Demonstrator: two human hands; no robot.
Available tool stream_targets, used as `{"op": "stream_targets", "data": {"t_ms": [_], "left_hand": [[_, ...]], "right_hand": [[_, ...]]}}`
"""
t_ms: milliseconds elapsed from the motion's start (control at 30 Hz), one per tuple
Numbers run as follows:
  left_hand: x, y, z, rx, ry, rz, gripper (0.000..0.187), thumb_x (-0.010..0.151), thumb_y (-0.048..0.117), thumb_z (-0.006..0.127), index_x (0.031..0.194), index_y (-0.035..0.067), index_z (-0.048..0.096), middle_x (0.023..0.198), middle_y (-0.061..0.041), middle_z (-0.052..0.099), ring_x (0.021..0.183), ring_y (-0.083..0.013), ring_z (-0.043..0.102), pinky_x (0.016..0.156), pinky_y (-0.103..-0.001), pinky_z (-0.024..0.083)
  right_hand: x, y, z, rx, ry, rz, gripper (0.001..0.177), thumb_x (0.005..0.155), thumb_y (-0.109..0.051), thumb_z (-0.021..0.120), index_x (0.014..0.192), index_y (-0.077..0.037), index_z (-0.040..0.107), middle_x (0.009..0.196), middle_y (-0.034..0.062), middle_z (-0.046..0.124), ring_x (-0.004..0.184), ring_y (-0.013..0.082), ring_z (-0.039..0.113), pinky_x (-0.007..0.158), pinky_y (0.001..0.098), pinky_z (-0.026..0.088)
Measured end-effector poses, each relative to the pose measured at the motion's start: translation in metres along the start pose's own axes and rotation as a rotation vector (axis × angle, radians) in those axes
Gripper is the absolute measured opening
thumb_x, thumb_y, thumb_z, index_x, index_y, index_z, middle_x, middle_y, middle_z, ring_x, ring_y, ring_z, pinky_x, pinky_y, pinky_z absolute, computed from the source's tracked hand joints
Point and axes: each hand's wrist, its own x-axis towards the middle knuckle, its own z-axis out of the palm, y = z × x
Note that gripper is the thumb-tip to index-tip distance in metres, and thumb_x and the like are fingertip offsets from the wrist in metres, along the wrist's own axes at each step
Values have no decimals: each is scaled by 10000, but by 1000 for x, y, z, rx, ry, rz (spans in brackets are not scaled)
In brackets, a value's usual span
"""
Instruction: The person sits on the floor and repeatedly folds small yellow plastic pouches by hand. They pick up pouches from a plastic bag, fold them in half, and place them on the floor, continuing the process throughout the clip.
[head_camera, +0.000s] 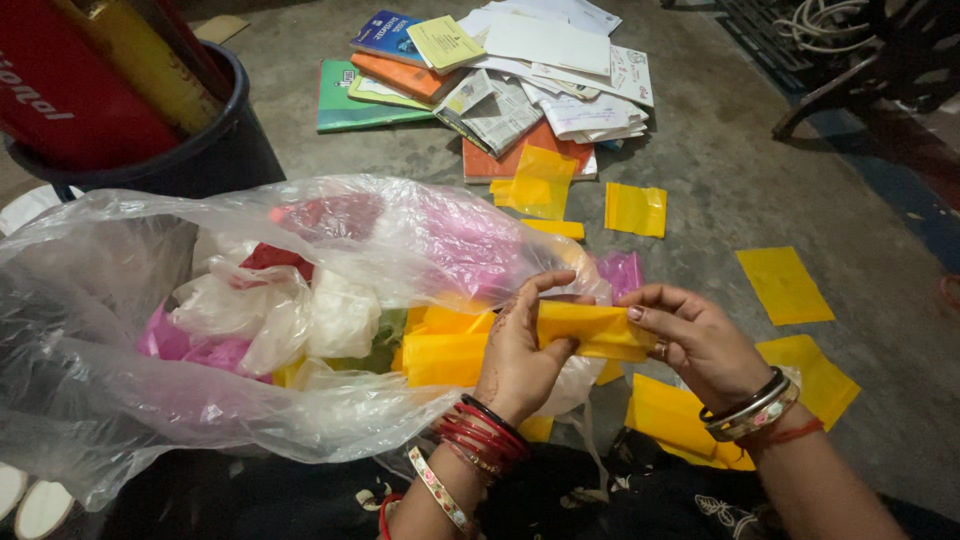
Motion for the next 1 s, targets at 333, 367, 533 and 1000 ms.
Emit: {"op": "stream_targets", "data": {"t_ms": [333,367,533,1000], "left_hand": [[-5,7,-1,236,39,84,684,755,-183,563,1374,108,555,1274,-95,721,1099,-192,714,940,-312,567],[-5,7,0,231,44,63,657,775,-165,579,1370,113,559,1271,-86,719,1078,-185,727,924,-305,573],[-4,4,-1,231,102,65,596,776,-121,631,1324,109,586,1250,-77,712,1068,-163,706,879,-299,586],[-7,-3,-3,336,154,268,567,711,-161,487,1167,83,718,1219,-97,693,1164,-214,673,979,-317,546]], "right_hand": [[1,0,-5,-261,-145,-4,332,881,-128,712,1197,-29,692,1068,67,749,979,134,713,853,282,578],[0,2,-5,-262,-171,20,335,879,-117,722,1199,-25,696,1054,81,749,955,144,713,827,295,576],[4,16,3,-251,-206,23,358,808,-67,781,1144,-32,660,1024,52,735,952,144,732,892,318,603],[1,16,15,-220,-36,-166,162,867,-53,750,1012,-29,682,956,50,729,871,133,695,804,316,570]]}}
